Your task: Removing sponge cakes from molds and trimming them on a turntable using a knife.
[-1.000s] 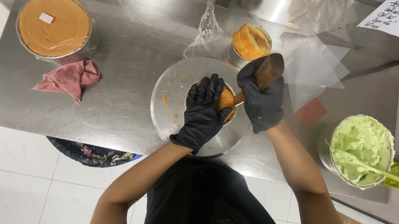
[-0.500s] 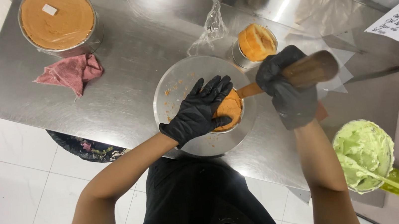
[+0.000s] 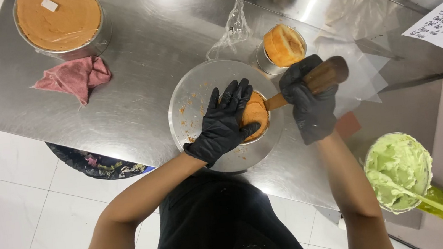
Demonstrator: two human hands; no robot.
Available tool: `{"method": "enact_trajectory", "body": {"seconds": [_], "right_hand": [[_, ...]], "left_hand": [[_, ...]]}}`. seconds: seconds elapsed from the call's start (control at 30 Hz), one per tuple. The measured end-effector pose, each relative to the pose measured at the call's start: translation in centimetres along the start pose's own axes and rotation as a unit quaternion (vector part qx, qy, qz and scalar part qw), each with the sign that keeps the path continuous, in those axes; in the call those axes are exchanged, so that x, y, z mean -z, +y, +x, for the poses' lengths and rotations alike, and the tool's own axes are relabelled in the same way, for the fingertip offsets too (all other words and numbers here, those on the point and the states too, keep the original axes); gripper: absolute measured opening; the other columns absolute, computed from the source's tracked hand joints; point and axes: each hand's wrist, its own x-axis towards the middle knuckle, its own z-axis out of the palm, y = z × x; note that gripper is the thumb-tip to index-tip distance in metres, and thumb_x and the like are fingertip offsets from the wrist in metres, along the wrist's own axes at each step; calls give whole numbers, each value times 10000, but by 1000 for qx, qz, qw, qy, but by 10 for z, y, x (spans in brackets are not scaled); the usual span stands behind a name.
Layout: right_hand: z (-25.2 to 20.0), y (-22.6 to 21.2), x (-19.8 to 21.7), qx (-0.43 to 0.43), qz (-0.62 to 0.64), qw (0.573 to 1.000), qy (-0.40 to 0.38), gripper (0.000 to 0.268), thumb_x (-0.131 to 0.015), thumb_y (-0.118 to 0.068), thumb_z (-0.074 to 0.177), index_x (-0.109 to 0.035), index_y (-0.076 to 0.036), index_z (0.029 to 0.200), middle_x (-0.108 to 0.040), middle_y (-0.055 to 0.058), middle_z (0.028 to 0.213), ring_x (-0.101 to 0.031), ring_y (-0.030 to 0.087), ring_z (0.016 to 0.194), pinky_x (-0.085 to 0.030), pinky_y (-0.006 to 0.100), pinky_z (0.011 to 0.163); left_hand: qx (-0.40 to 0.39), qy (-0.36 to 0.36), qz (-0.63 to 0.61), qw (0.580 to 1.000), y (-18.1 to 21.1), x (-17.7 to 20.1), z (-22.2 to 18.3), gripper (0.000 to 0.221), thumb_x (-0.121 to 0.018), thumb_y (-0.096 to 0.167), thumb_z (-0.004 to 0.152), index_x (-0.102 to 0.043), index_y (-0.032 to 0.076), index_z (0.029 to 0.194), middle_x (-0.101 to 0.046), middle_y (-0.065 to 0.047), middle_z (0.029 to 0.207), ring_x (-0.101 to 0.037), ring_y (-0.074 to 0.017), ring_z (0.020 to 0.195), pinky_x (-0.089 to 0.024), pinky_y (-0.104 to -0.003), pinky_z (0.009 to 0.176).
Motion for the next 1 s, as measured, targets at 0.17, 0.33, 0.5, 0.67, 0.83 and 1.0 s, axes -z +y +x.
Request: {"method": "enact_trajectory", "body": {"seconds": [0.17,0.33,0.5,0.67,0.83,1.0], "right_hand": [[-11,-8,-5,98,-54,991,72,306,-531,119,870,-497,-82,1099,-611,111,900,-559,152,714,-427,250,578],[10,13,7,54,-52,991,114,284,-480,108,795,-502,-57,1026,-586,112,848,-554,185,717,-458,295,631],[37,14,14,10,60,998,14,241,-475,95,784,-496,-53,973,-528,83,757,-488,178,661,-451,314,669],[52,-12,1,-95,75,990,-74,318,-489,103,742,-501,-86,998,-535,63,850,-483,164,759,-400,301,699],[38,-5,-4,-81,30,994,-60,270,-558,81,809,-520,-89,1016,-540,41,882,-500,153,819,-400,277,708],[31,5,9,-122,85,988,-30,234,-614,20,782,-538,-64,986,-564,56,928,-500,155,820,-393,275,696]], "left_hand": [[62,29,23,997,12,-22,3,969,-614,616,916,-242,67,1623,-229,-128,1691,-192,-303,1574,-49,-575,1255],[64,-11,46,997,17,-1,9,1009,-610,622,899,-234,-2,1596,-218,-199,1670,-187,-363,1550,-37,-604,1235],[-81,-33,14,996,-10,26,6,972,-601,637,904,-277,38,1597,-271,-182,1671,-247,-321,1548,-48,-603,1254],[-46,-18,-51,997,-12,27,4,1005,-657,598,887,-271,-10,1588,-285,-233,1644,-250,-355,1544,-132,-496,1276],[-24,10,-67,997,-2,17,2,1025,-708,556,874,-241,-18,1583,-294,-251,1628,-256,-384,1542,-147,-495,1284],[-20,9,-45,999,0,14,8,1061,-719,550,851,-224,-30,1590,-289,-251,1627,-253,-396,1540,-142,-506,1279]]}}
